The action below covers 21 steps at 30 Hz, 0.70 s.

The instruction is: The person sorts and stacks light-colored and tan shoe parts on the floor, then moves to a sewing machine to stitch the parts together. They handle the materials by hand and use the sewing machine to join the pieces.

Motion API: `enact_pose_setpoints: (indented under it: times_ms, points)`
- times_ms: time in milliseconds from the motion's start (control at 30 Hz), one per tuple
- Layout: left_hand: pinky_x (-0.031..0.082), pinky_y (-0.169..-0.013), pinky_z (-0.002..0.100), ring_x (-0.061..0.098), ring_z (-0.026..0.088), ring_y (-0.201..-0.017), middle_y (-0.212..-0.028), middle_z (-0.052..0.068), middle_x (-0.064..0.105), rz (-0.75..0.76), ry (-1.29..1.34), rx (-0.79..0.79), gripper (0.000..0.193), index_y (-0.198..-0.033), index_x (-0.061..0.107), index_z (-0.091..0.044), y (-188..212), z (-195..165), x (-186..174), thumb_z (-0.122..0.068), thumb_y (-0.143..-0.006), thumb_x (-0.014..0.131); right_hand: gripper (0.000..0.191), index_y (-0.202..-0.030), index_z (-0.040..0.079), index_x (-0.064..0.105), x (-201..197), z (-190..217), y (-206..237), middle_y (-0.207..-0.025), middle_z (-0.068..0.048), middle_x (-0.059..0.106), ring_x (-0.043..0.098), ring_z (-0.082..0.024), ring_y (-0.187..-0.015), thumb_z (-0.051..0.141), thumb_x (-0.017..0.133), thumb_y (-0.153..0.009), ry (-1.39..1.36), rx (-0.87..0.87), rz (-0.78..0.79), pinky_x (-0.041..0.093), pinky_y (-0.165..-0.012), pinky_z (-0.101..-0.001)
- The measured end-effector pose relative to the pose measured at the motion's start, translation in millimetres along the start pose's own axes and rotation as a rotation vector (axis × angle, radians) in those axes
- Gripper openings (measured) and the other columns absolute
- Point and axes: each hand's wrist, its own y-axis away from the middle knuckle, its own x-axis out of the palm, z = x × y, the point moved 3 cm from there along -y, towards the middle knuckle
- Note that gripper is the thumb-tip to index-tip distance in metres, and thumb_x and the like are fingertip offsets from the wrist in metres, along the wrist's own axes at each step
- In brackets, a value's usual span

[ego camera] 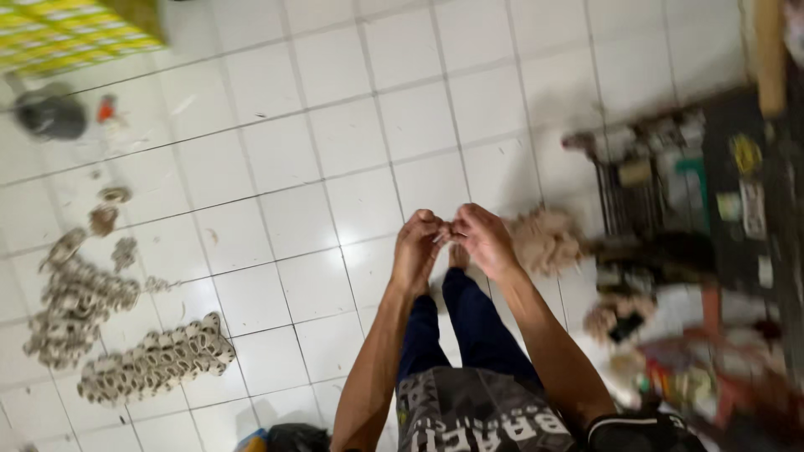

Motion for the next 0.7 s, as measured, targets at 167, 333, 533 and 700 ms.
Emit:
enact_pose_setpoints:
  times_ms: [167, 333, 533, 700]
  points:
    - [0.053, -0.090, 0.032, 0.065, 0.017, -0.098, -0.100, 0.007, 0.064, -0.069, -0.314, -0.264, 0.010, -0.109, 0.059, -0.004, 44.2, 62.5, -28.5, -0.005, -0.099, 0.056, 0.020, -0.111, 0.005, 0.065, -67.2, -58.8, 82.5, -0.101, -0.005, 0.070, 0.069, -0.015, -0.094, 0.019, 0.067, -0.098, 0.188, 0.107, -0.306, 0.057, -0.084, -0.0327]
    - [0.055, -0.094, 0.032, 0.070, 0.019, -0.107, -0.115, 0.009, 0.070, 0.041, -0.852, -0.306, 0.024, -0.118, 0.061, -0.001, 74.0, 120.8, -40.6, -0.013, -0.096, 0.061, 0.031, -0.117, 0.002, 0.067, -140.4, -96.2, 148.0, -0.106, -0.009, 0.074, 0.072, -0.019, -0.099, 0.026, 0.065, -0.099, 0.322, 0.209, -0.399, 0.059, -0.089, -0.0325]
    - [0.058, -0.089, 0.033, 0.075, 0.024, -0.100, -0.105, 0.015, 0.075, 0.066, -1.220, -0.130, 0.025, -0.116, 0.066, 0.001, 106.0, 211.5, -59.3, -0.013, -0.095, 0.064, 0.035, -0.118, 0.002, 0.068, -287.1, -136.6, 185.0, -0.104, -0.009, 0.074, 0.073, -0.018, -0.098, 0.031, 0.068, -0.098, 0.291, 0.243, -0.445, 0.059, -0.087, -0.0309]
    - [0.059, -0.086, 0.035, 0.075, 0.026, -0.098, -0.105, 0.017, 0.076, -0.141, -1.382, -0.081, 0.025, -0.115, 0.068, 0.000, 128.1, 303.9, -99.7, -0.015, -0.096, 0.065, 0.034, -0.116, 0.002, 0.068, -431.7, -163.6, 196.8, -0.098, -0.010, 0.075, 0.072, -0.018, -0.088, 0.030, 0.073, -0.096, 0.330, 0.244, -0.495, 0.057, -0.079, -0.0304]
